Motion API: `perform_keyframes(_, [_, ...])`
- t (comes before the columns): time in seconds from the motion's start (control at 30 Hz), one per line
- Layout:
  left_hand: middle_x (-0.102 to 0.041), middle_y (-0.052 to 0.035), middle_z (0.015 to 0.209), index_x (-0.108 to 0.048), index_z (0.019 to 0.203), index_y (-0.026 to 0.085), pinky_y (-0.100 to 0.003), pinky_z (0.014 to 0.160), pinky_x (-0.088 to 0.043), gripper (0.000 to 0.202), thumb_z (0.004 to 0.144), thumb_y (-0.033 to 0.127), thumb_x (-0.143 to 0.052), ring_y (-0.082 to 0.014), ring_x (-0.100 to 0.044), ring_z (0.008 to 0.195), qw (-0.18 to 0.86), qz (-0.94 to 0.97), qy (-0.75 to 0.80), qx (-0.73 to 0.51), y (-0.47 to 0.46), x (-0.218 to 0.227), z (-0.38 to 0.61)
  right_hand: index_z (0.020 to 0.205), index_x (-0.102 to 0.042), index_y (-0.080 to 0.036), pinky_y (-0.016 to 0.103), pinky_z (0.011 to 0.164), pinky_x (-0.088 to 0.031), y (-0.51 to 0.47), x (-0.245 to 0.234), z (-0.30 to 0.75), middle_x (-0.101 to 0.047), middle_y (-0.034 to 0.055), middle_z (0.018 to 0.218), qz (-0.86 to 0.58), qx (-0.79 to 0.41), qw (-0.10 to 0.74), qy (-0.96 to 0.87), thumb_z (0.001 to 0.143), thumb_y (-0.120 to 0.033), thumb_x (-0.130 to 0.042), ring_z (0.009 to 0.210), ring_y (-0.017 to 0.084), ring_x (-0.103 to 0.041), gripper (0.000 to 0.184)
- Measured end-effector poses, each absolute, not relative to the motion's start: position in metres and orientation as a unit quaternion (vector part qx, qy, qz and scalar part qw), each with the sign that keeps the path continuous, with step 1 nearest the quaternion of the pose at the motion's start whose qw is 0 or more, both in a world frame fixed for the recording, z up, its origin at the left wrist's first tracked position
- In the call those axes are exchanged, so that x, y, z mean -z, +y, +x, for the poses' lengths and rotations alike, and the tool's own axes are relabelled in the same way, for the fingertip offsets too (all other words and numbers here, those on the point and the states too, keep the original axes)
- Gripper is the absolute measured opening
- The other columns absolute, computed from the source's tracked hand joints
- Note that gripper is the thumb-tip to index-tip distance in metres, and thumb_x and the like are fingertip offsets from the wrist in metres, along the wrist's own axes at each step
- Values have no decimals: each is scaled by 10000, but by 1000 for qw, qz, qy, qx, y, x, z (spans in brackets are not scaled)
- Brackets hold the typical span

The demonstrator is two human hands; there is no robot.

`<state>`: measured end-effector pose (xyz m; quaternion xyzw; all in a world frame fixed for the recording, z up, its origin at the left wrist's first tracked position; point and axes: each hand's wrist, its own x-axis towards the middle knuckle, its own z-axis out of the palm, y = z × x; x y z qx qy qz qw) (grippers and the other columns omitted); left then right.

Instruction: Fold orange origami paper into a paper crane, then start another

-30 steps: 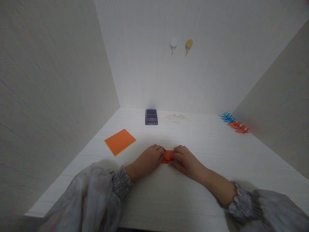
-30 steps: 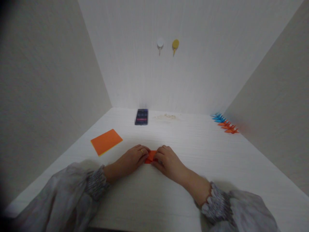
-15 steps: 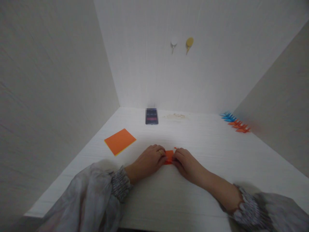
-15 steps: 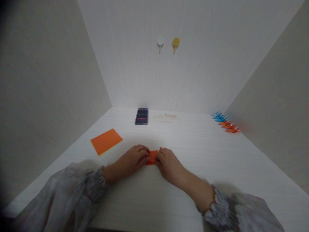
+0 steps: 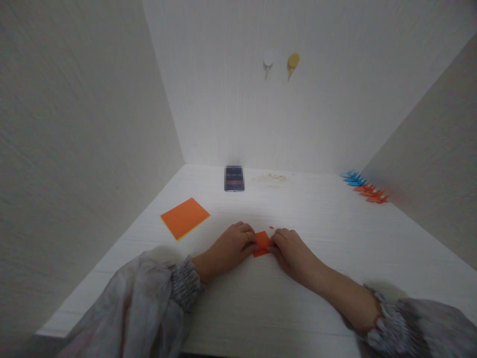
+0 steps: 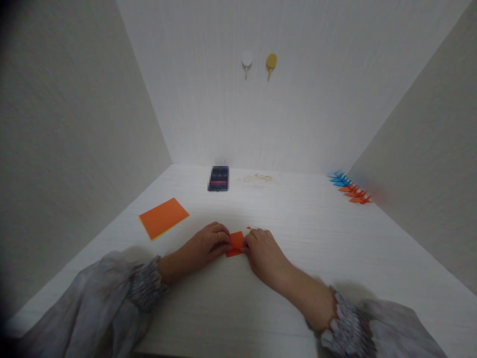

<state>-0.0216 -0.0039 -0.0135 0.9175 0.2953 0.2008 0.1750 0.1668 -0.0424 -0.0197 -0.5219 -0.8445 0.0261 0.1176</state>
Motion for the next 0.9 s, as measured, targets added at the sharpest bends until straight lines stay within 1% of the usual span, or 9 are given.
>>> perform_keyframes(0.1, [-576,-47,848,-613,803,149,-305,799,-381,218,836,282,-443,-155,-480,826,178,916,302,-196,-4,12,-20,781,-541,-137,316,703,-363,-43,19,168,-558,73,820,-514,-27,103,-851,815,-123,-450,764,186,-484,98])
perform_keyframes(0.3, [-569,-54,839,-617,799,148,-312,793,-380,230,832,301,-447,-159,-476,821,181,913,313,-191,-4,13,-19,789,-539,-121,325,685,-358,-45,19,168,-547,92,820,-514,-5,71,-855,766,-25,-425,747,194,-471,151])
perform_keyframes(0.57, [-573,-45,839,-613,796,156,-317,785,-381,183,801,297,-495,-162,-480,818,194,908,315,-195,-3,15,-20,822,-527,-120,327,718,-366,-42,20,173,-535,92,858,-479,-26,78,-874,650,35,-434,786,195,-466,249])
perform_keyframes(0.67, [-571,-46,835,-615,793,159,-319,786,-381,185,801,296,-491,-164,-480,823,194,909,312,-197,-2,16,-21,811,-525,-121,331,718,-375,-41,20,178,-534,92,852,-473,-38,86,-876,632,39,-427,782,192,-465,260])
perform_keyframes(0.77, [-570,-47,845,-614,797,158,-321,786,-381,190,804,298,-486,-164,-477,827,192,909,313,-198,-2,16,-22,779,-520,-139,321,708,-387,-40,20,182,-534,71,817,-467,-75,126,-872,689,14,-408,761,176,-471,209])
perform_keyframes(0.9, [-567,-47,853,-614,793,156,-316,776,-385,185,803,293,-489,-161,-476,819,192,909,314,-198,-3,16,-22,787,-528,-150,314,714,-400,-39,18,185,-544,59,803,-448,-114,172,-870,799,-83,-398,753,165,-485,147])
